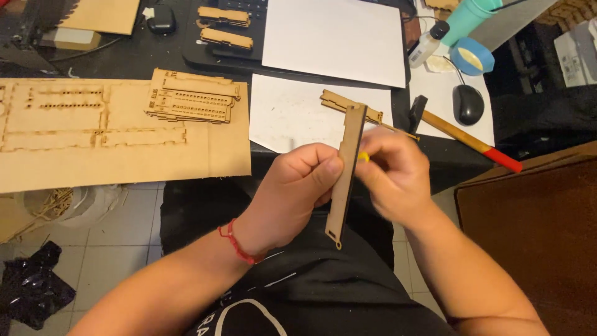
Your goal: Cleaning and refining the edges of laser-cut wooden pieces using a utility knife.
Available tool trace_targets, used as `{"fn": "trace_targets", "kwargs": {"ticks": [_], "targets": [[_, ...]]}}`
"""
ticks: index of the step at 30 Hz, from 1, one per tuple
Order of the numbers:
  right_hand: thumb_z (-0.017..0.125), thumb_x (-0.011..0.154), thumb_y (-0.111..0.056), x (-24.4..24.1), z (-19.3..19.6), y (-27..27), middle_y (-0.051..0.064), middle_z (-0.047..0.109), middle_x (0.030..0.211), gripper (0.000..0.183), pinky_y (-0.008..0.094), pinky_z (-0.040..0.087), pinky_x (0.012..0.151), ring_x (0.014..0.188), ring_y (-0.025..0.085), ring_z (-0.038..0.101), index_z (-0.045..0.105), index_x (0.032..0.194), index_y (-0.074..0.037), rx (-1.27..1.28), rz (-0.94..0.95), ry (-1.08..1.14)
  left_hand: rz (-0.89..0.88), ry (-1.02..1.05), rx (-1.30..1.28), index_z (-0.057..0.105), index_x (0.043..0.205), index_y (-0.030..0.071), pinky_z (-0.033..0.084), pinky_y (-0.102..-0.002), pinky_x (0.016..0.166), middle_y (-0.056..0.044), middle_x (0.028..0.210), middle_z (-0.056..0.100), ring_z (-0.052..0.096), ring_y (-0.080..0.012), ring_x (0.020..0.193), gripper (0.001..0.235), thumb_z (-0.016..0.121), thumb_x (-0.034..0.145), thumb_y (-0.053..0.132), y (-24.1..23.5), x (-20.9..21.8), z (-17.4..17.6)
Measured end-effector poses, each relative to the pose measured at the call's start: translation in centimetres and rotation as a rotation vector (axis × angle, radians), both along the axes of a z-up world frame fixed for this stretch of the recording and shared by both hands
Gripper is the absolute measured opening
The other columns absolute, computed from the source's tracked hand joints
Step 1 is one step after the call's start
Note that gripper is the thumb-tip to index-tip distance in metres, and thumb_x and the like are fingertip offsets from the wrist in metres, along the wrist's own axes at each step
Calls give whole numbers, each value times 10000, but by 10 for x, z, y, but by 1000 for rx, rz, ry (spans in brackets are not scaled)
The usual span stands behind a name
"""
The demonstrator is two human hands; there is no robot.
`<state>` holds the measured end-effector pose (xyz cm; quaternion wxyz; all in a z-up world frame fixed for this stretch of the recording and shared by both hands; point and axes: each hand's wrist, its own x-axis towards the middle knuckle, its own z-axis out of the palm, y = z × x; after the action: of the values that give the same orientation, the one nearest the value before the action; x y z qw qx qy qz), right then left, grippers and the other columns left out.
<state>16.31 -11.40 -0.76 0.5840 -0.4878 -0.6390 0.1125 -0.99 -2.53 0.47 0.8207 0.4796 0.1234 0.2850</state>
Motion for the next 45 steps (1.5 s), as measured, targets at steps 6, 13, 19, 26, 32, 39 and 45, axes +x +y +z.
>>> {"fn": "trace_targets", "kwargs": {"ticks": [6,13,19,26,32,39,45], "targets": [[637,992,-119,-2,27,39,133,607,913,153,300,523,707,787,224,653,505,1004,-44,58,-48,130,-115,-30,-113,638,833,25,404,-169,485,-9,533,454,489,-71,512,222,627,975,195,-16,0,-12],[595,1005,-362,-9,28,27,48,583,870,377,194,440,499,594,79,530,443,1187,-68,-10,-43,462,85,12,215,655,821,25,438,-225,478,-61,510,507,512,-120,502,205,643,957,178,6,-13,8],[683,922,-175,-18,31,1,57,456,545,306,206,405,333,362,93,423,563,1027,87,-186,-65,449,326,124,890,682,849,72,518,-344,565,-78,562,583,605,-266,562,164,667,946,204,13,-15,10],[798,758,-75,-55,-1,-14,111,652,621,111,345,517,562,550,253,638,703,703,-88,-332,-302,-37,398,166,887,697,844,114,528,-333,602,-28,523,574,622,-250,569,193,638,964,254,17,-14,2],[703,848,-42,-52,-22,-30,-21,492,499,295,220,407,478,452,123,427,619,575,-116,-410,-132,35,333,356,632,742,851,131,482,-305,513,-30,482,560,574,-178,487,178,670,918,280,21,-6,-9],[716,871,-173,-19,-4,-39,34,535,506,382,295,394,455,425,210,447,568,521,-133,-371,-93,-80,425,263,476,736,798,75,342,-153,409,57,380,434,388,-11,423,154,671,932,113,36,3,-7],[671,930,-223,2,37,-12,75,592,652,312,203,397,378,390,72,488,522,1118,-24,-365,-177,245,499,412,881,751,868,176,530,-333,571,-49,612,643,681,-242,653,139,716,888,310,26,10,1]]}}
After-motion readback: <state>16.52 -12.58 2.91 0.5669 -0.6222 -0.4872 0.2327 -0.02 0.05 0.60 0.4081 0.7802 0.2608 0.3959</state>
